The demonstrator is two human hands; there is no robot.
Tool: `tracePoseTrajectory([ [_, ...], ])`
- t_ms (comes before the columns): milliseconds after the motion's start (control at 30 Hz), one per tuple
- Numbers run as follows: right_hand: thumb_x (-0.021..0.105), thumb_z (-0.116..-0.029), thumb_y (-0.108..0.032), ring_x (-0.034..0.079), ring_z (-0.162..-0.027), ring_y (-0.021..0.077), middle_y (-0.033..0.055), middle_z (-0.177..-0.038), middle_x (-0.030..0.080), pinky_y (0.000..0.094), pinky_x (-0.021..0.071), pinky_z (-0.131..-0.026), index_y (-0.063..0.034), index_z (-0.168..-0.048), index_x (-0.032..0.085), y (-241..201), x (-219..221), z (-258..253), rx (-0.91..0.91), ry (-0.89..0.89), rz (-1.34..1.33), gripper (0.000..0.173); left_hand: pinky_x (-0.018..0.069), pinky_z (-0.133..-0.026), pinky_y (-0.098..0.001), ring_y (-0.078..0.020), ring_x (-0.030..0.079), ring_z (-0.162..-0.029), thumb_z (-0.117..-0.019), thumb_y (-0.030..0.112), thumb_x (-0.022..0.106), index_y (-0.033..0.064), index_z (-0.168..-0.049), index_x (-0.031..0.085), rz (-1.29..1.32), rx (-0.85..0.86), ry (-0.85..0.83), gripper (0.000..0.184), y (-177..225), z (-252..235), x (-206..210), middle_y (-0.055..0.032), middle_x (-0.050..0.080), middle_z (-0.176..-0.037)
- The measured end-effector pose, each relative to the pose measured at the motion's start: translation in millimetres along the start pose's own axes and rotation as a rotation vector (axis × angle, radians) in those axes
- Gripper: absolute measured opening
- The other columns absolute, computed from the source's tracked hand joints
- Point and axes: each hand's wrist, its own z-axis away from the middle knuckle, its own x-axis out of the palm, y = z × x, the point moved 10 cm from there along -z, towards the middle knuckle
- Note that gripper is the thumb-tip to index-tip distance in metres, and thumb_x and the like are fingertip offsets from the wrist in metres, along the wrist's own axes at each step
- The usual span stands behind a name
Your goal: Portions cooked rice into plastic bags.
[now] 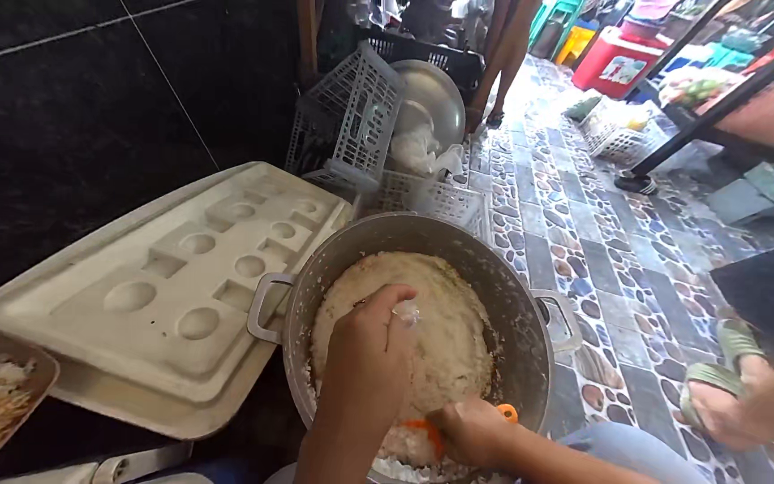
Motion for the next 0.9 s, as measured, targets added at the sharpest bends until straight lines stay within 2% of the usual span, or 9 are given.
tracePoseTrajectory([
  [133,0.049,-0.1030,-0.030,0.070,-0.096,0.0394,0.0159,-0.100,0.073,0.0693,0.0515,-0.078,-0.0177,-0.121,0.069,-16.4,-7.6,-7.5,-0.179,0.164,-0.179,0.029,0.0621,-0.080,-0.0361,-0.0126,0.073,-0.093,-0.1079,0.015,0.045,0.0122,-0.128,0.065,0.146,-0.110,-0.092,0.029,-12.8,-10.1,1.1,-0.0020,0.073,-0.116],
  [200,0.048,-0.1041,-0.027,0.071,-0.094,0.0361,0.0157,-0.102,0.073,0.0659,0.0530,-0.080,-0.0156,-0.124,0.069,-16.3,-16.4,-8.7,-0.266,0.188,-0.288,0.031,0.0601,-0.078,-0.0366,-0.0156,0.072,-0.092,-0.1087,0.028,0.047,0.0104,-0.133,0.062,0.232,-0.161,-0.111,0.033,-20.3,-14.9,0.1,-0.0055,0.071,-0.119],
  [333,0.054,-0.1044,-0.026,0.055,-0.060,0.0112,0.0059,-0.079,0.065,0.0334,0.0486,-0.057,-0.0073,-0.126,0.067,-7.0,-50.5,0.4,-0.462,0.270,-0.696,0.031,0.0574,-0.082,-0.0389,-0.0198,0.069,-0.097,-0.1070,0.053,0.038,0.0180,-0.151,0.046,0.330,-0.252,-0.142,0.057,-40.4,-22.8,-2.3,-0.0082,0.065,-0.128],
  [433,0.052,-0.1055,-0.028,0.048,-0.052,0.0051,-0.0010,-0.070,0.059,0.0246,0.0412,-0.049,-0.0091,-0.129,0.063,-6.0,-99.1,40.6,-0.457,0.405,-0.796,0.032,0.0574,-0.077,-0.0368,-0.0208,0.070,-0.092,-0.1049,0.064,0.026,0.0262,-0.155,0.041,0.429,-0.300,-0.110,0.064,-57.2,-26.5,-1.3,-0.0070,0.067,-0.127],
  [567,0.048,-0.1075,-0.027,0.053,-0.053,0.0101,0.0014,-0.073,0.060,0.0282,0.0454,-0.049,-0.0105,-0.144,0.052,-11.3,-163.1,110.9,-0.322,0.596,-0.819,0.040,0.0580,-0.074,-0.0340,-0.0186,0.071,-0.095,-0.0982,0.076,0.022,0.0293,-0.163,0.024,0.514,-0.162,-0.112,0.080,-50.5,-27.4,12.0,-0.0061,0.068,-0.131],
  [667,0.047,-0.1054,-0.019,0.061,-0.061,0.0148,0.0060,-0.088,0.064,0.0335,0.0544,-0.057,-0.0165,-0.154,0.038,-19.4,-190.5,134.8,-0.157,0.547,-0.795,0.050,0.0625,-0.072,-0.0341,-0.0185,0.073,-0.092,-0.0824,0.094,0.026,0.0294,-0.166,0.005,0.578,-0.041,-0.132,0.108,-27.8,-16.6,26.4,-0.0088,0.052,-0.152],
  [767,0.051,-0.1012,-0.014,0.065,-0.068,0.0189,0.0086,-0.093,0.067,0.0387,0.0556,-0.061,-0.0135,-0.147,0.047,-27.1,-210.2,139.6,0.043,0.513,-0.445,0.046,0.0648,-0.068,-0.0375,-0.0230,0.075,-0.083,-0.0698,0.101,0.029,0.0272,-0.165,-0.006,0.653,0.019,-0.147,0.125,-20.5,-9.2,43.0,-0.0107,0.054,-0.150],
  [833,0.059,-0.0939,-0.009,0.068,-0.099,0.0397,0.0222,-0.114,0.068,0.0634,0.0543,-0.080,-0.0040,-0.134,0.058,-44.2,-220.0,145.0,0.196,0.562,-0.151,0.040,0.0650,-0.072,-0.0405,-0.0257,0.075,-0.091,-0.0700,0.100,0.033,0.0251,-0.166,-0.003,0.663,0.016,-0.152,0.127,-25.4,-6.8,52.6,-0.0121,0.056,-0.148],
  [900,0.054,-0.0962,-0.003,0.063,-0.116,0.0486,0.0284,-0.126,0.063,0.0687,0.0507,-0.087,0.0022,-0.134,0.053,-70.0,-216.6,148.4,0.297,0.576,0.033,0.038,0.0637,-0.072,-0.0368,-0.0217,0.075,-0.093,-0.0741,0.097,0.036,0.0220,-0.166,0.002,0.644,0.004,-0.122,0.124,-32.1,-6.9,55.2,-0.0106,0.060,-0.144],
])
